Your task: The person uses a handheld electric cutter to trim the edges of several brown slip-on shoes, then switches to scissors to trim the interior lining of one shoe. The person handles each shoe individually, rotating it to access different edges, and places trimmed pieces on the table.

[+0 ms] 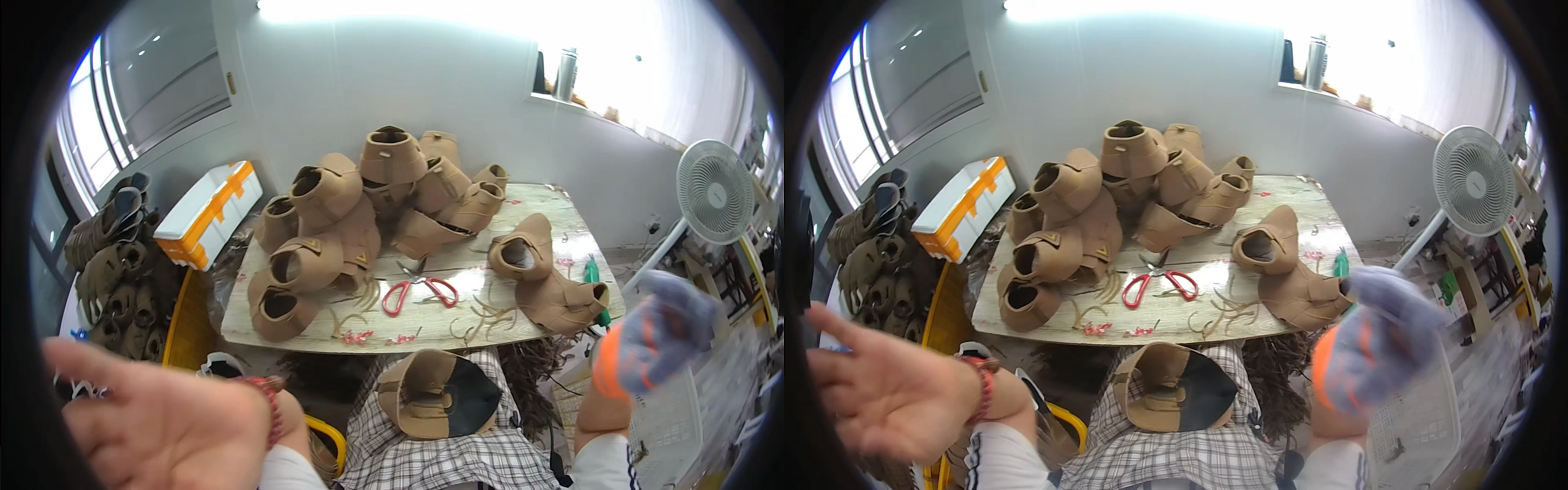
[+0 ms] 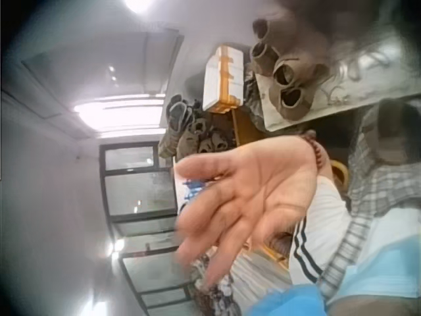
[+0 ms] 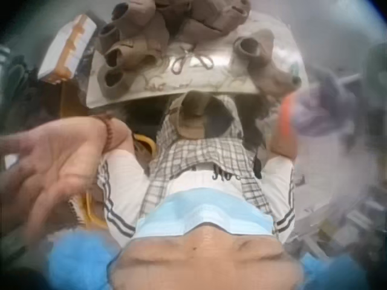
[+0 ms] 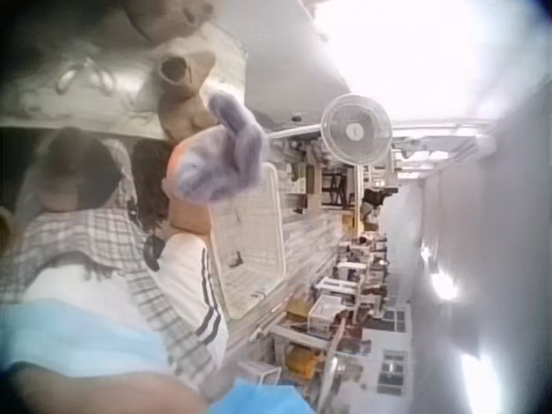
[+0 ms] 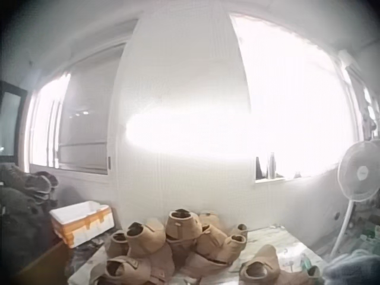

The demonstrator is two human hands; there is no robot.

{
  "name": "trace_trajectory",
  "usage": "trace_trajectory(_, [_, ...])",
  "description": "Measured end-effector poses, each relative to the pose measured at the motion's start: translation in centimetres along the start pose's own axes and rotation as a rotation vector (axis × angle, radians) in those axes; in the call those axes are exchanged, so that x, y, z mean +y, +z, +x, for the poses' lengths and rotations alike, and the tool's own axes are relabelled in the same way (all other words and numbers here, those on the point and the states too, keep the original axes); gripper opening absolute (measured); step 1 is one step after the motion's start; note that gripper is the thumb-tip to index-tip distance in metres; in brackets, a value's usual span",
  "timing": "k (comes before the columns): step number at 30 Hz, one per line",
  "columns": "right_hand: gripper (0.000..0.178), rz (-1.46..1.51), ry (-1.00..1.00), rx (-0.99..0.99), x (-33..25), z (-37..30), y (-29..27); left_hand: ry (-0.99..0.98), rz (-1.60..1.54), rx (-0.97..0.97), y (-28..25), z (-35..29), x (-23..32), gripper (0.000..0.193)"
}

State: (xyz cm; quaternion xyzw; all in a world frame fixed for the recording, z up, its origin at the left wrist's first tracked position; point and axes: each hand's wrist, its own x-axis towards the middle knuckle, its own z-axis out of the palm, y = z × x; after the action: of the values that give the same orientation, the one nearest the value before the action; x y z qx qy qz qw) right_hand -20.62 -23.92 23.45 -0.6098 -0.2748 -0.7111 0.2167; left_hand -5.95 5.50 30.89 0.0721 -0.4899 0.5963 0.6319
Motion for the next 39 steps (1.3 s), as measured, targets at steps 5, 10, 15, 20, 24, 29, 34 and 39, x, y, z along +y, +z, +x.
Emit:
trace_trajectory(5, [0.018,-0.233,0.822,-0.475,6.1,-16.5,6.0,-0.801,0.435,-0.640,-7.4,-16.2,2.0,0.018])
trace_trajectory(10, [0.016,-0.511,0.963,-0.926,12.0,-28.1,9.9,-1.108,0.971,-1.099,-17.0,-33.1,2.8,0.020])
trace_trajectory(15, [0.029,-0.806,0.967,-1.331,13.3,-29.9,13.5,-1.213,1.189,-1.312,-17.4,-35.4,2.3,0.028])
trace_trajectory(20, [0.033,-0.757,1.245,-1.447,13.2,-28.7,14.9,-1.424,1.202,-1.420,-15.6,-37.3,2.7,0.027])
trace_trajectory(24, [0.033,-0.724,1.300,-1.532,12.0,-26.8,14.6,-1.374,1.281,-1.445,-15.1,-37.2,3.5,0.027])
trace_trajectory(29, [0.037,-0.771,1.361,-1.442,10.9,-27.4,13.9,-1.417,1.122,-1.476,-15.4,-36.9,3.5,0.023])
trace_trajectory(34, [0.035,-0.592,1.517,-1.167,9.4,-27.1,12.5,-1.400,0.800,-1.195,-14.7,-34.8,4.7,0.020])
trace_trajectory(39, [0.038,0.549,1.889,-0.416,7.1,-26.8,11.8,-1.364,0.575,-1.102,-12.8,-28.8,4.0,0.016])
